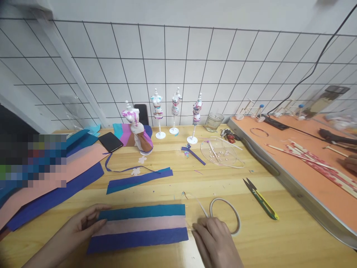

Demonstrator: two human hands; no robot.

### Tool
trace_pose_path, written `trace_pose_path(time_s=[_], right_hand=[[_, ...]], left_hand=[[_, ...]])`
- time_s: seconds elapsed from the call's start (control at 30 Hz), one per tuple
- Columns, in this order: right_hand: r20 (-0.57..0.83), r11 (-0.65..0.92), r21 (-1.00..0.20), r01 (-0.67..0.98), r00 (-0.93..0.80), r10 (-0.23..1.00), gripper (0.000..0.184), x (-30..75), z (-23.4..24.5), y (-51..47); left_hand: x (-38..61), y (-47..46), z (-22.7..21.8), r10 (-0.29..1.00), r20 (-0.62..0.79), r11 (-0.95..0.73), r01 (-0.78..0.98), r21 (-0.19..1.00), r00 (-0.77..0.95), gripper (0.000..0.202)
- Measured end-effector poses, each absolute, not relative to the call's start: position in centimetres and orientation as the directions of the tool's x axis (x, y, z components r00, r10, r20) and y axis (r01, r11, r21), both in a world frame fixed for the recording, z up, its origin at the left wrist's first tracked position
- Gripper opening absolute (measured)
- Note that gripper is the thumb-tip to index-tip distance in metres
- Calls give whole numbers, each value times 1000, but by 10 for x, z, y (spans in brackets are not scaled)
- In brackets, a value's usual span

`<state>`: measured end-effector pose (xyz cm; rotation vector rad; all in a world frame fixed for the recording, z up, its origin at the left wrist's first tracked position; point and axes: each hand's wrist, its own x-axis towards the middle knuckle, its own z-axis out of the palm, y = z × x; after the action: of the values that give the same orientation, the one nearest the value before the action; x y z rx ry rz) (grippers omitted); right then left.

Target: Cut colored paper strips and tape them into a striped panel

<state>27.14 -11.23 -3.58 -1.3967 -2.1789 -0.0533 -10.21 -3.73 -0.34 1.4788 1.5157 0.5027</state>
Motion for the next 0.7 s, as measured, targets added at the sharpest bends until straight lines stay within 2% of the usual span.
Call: trace_pose_path(time_s=[0.3,0.43,0.57,0.7], right_hand=[[432,440,-206,874,-322,842,24,277,-47,-103],[402,418,-216,882,-309,862,20,278,-48,-101],[403,402,-279,872,-273,873,15,271,-43,-103],[377,370,-384,846,-222,899,17,270,-34,-108]], left_hand=[[-99,-32,-13,948,-293,216,431,876,121,50],[-102,-31,-25,956,-270,196,445,874,111,54],[-103,-33,-29,960,-258,182,458,870,108,52],[-101,-35,-28,963,-250,179,458,871,99,50]])
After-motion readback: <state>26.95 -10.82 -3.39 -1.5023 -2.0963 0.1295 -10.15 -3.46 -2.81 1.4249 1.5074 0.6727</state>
